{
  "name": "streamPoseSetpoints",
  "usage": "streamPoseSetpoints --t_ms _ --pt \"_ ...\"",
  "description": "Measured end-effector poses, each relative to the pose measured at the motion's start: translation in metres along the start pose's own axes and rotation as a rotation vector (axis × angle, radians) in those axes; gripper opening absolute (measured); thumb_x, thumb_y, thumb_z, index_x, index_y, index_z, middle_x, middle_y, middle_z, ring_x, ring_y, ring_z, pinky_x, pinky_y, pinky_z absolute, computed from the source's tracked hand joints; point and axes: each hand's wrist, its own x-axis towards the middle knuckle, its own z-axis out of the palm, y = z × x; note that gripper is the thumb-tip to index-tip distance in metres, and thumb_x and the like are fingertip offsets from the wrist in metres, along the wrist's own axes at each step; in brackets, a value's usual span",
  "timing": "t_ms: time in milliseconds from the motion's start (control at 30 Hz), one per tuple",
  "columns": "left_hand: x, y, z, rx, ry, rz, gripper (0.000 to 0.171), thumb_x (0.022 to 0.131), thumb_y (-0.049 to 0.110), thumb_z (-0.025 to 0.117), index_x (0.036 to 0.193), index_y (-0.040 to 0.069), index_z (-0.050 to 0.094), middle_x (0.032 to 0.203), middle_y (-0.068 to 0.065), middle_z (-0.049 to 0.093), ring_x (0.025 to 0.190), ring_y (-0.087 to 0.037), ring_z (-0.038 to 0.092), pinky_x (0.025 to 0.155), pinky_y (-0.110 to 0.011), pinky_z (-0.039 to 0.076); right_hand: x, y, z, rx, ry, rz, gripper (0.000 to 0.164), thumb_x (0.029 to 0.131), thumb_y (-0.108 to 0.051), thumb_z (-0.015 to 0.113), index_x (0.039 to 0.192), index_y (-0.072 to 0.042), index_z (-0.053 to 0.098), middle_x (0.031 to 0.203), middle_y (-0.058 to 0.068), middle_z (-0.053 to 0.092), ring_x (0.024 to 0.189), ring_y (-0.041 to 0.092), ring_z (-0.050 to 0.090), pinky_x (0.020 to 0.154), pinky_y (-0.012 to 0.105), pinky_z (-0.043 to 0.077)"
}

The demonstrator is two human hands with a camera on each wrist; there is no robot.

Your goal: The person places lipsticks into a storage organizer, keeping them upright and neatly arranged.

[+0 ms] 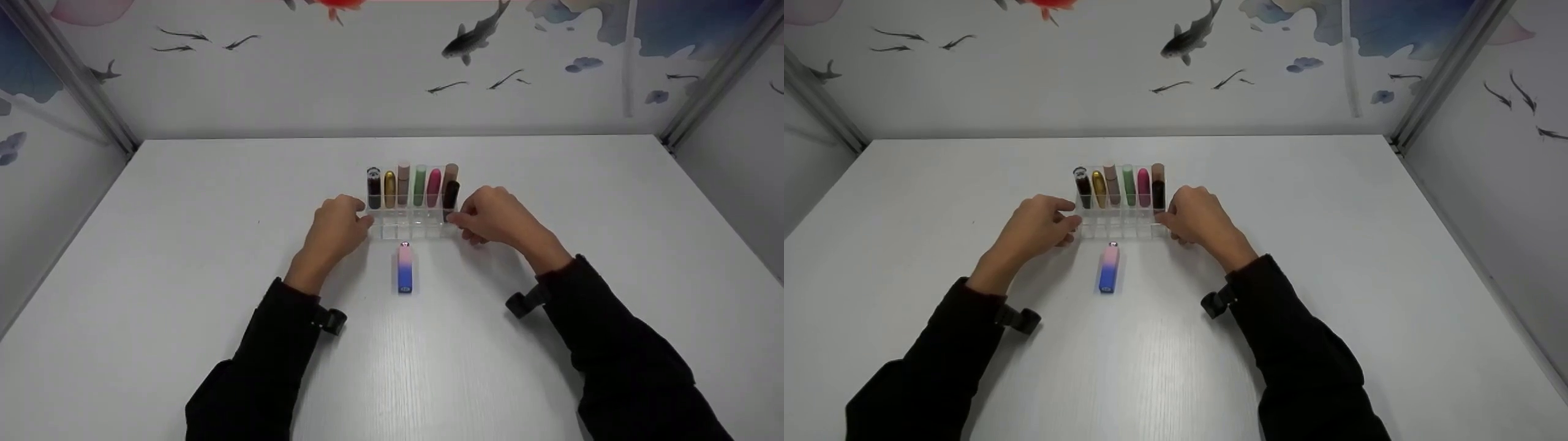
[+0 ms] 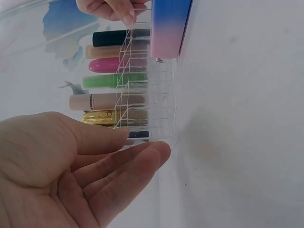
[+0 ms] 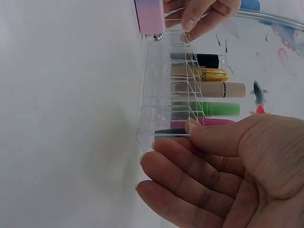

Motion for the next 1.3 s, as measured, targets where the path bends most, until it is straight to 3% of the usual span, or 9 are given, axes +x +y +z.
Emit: streamPoseSetpoints --t_ms 167,400,633,833,1000,1133,1300 --pt "-0.001 -0.001 0.0 0.019 -0.004 0.015 0.035 0.094 0.021 0.057 0.122 0.0 0.061 0.121 -0.014 0.064 0.09 -0.02 0.063 0.077 -0.034 0.054 -0.001 0.001 0.0 0.018 0.006 -0.009 0.03 0.091 -0.032 0.062 0.078 -0.007 0.072 0.066 0.005 0.068 0.056 0.016 0.063 0.052 0.026 0.047" --pt "-0.001 0.001 0.001 0.02 -0.023 -0.02 0.035 0.095 0.024 0.056 0.122 0.002 0.061 0.119 -0.013 0.065 0.084 -0.018 0.062 0.064 -0.026 0.05 -0.002 0.0 0.0 0.033 -0.002 0.002 0.029 0.091 -0.03 0.062 0.078 -0.006 0.072 0.067 0.007 0.068 0.057 0.017 0.064 0.053 0.026 0.049" --pt "-0.003 0.001 0.0 -0.003 -0.04 -0.008 0.028 0.095 0.021 0.054 0.107 0.001 0.069 0.082 -0.008 0.07 0.062 -0.014 0.063 0.05 -0.022 0.046 -0.001 -0.001 0.0 0.034 -0.01 0.02 0.028 0.091 -0.03 0.062 0.081 -0.006 0.072 0.068 0.007 0.068 0.058 0.018 0.065 0.053 0.026 0.049" --pt "-0.003 0.001 0.002 0.009 -0.032 0.018 0.027 0.096 0.019 0.052 0.104 0.0 0.07 0.082 -0.008 0.068 0.062 -0.015 0.059 0.05 -0.023 0.044 -0.001 -0.001 0.001 0.018 -0.004 0.021 0.028 0.091 -0.03 0.061 0.082 -0.006 0.072 0.068 0.007 0.068 0.057 0.017 0.064 0.053 0.026 0.049" --pt "-0.004 0.002 0.003 0.077 0.05 0.041 0.026 0.094 0.021 0.055 0.097 0.001 0.072 0.081 -0.009 0.07 0.062 -0.015 0.056 0.052 -0.025 0.041 -0.002 0.0 0.001 0.01 0.008 0.003 0.029 0.091 -0.03 0.061 0.078 -0.007 0.072 0.066 0.006 0.068 0.056 0.017 0.064 0.052 0.026 0.047" --pt "-0.008 0.004 0.005 0.16 0.123 0.053 0.034 0.091 0.031 0.06 0.075 0.003 0.068 0.061 -0.006 0.058 0.053 -0.014 0.047 0.046 -0.025 0.035 -0.002 0.0 0.001 0.01 0.01 -0.005 0.031 0.091 -0.031 0.061 0.074 -0.007 0.071 0.065 0.006 0.068 0.055 0.017 0.064 0.051 0.025 0.045" --pt "-0.013 0.009 0.005 0.21 0.131 0.029 0.048 0.085 0.048 0.063 0.058 0.011 0.048 0.051 0.002 0.032 0.047 -0.011 0.034 0.041 -0.025 0.027 -0.002 -0.001 0.0 0.009 0.007 -0.005 0.031 0.091 -0.031 0.061 0.074 -0.007 0.071 0.065 0.006 0.068 0.055 0.016 0.063 0.05 0.025 0.045"
